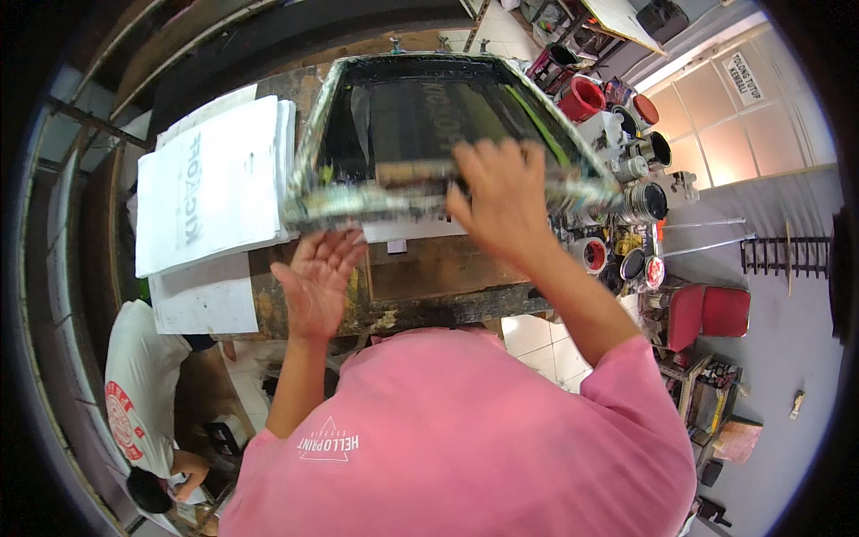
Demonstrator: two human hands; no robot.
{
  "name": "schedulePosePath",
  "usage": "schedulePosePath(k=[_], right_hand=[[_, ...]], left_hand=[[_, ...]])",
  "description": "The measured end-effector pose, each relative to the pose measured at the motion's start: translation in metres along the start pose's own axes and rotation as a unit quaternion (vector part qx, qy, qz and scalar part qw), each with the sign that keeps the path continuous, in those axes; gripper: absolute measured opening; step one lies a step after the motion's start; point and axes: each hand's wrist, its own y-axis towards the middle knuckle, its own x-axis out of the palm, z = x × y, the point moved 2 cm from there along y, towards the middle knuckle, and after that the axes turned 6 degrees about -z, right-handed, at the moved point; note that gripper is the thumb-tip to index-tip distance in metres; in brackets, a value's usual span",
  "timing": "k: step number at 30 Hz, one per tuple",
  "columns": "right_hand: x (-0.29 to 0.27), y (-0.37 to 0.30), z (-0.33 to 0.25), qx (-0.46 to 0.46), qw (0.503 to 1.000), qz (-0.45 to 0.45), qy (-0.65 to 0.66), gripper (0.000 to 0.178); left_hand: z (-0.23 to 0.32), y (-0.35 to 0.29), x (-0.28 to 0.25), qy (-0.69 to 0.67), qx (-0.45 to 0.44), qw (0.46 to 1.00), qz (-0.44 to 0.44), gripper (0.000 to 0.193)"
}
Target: The person screen prints a design onto white plastic bags by lowering a screen frame, pulling ink across it with a squeegee, and lifting the frame to reveal the printed logo. They repeatedly place a new bag onto the platen and move the finished bags onto a stack.
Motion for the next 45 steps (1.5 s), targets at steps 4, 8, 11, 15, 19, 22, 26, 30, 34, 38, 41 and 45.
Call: schedulePosePath(k=[4, 8, 11, 15, 19, 22, 26, 30, 34, 38, 41, 45], right_hand=[[-0.029, 0.047, 0.015, -0.014, 0.996, 0.085, -0.009, 0.035], [-0.03, 0.061, 0.021, -0.034, 0.989, 0.143, 0.004, 0.031], [-0.036, 0.072, 0.024, -0.033, 0.988, 0.148, 0.004, 0.032], [-0.047, 0.087, 0.032, -0.024, 0.988, 0.148, 0.023, 0.033], [-0.057, 0.109, 0.038, -0.031, 0.987, 0.155, 0.024, 0.034], [-0.065, 0.12, 0.043, -0.019, 0.989, 0.141, 0.024, 0.035], [-0.066, 0.121, 0.044, -0.018, 0.99, 0.136, 0.033, 0.035], [-0.062, 0.118, 0.044, -0.029, 0.988, 0.147, 0.033, 0.035], [-0.061, 0.108, 0.038, -0.016, 0.991, 0.131, 0.03, 0.034], [-0.055, 0.102, 0.037, -0.016, 0.99, 0.135, 0.024, 0.034], [-0.054, 0.098, 0.032, -0.017, 0.989, 0.146, 0.027, 0.035], [-0.055, 0.095, 0.032, -0.018, 0.986, 0.164, 0.016, 0.036]], left_hand=[[-0.048, 0.029, -0.037, 0.684, -0.118, 0.716, 0.079, 0.094], [-0.102, 0.01, -0.092, 0.901, -0.187, 0.383, 0.079, 0.102], [-0.123, -0.009, -0.112, 0.904, -0.189, 0.379, 0.062, 0.113], [-0.11, 0.017, -0.079, 0.895, -0.186, 0.401, 0.056, 0.113], [-0.098, 0.061, -0.054, 0.832, -0.14, 0.528, 0.094, 0.1], [-0.101, 0.078, -0.043, 0.843, -0.203, 0.486, 0.109, 0.094], [-0.109, 0.054, -0.045, 0.86, -0.244, 0.439, 0.087, 0.099], [-0.11, 0.041, -0.051, 0.869, -0.247, 0.416, 0.1, 0.104], [-0.104, 0.037, -0.049, 0.872, -0.26, 0.401, 0.104, 0.105], [-0.1, 0.037, -0.05, 0.876, -0.276, 0.389, 0.072, 0.099], [-0.104, 0.044, -0.061, 0.862, -0.174, 0.472, 0.066, 0.08], [-0.086, 0.103, -0.043, 0.81, 0.013, 0.582, 0.068, 0.051]])
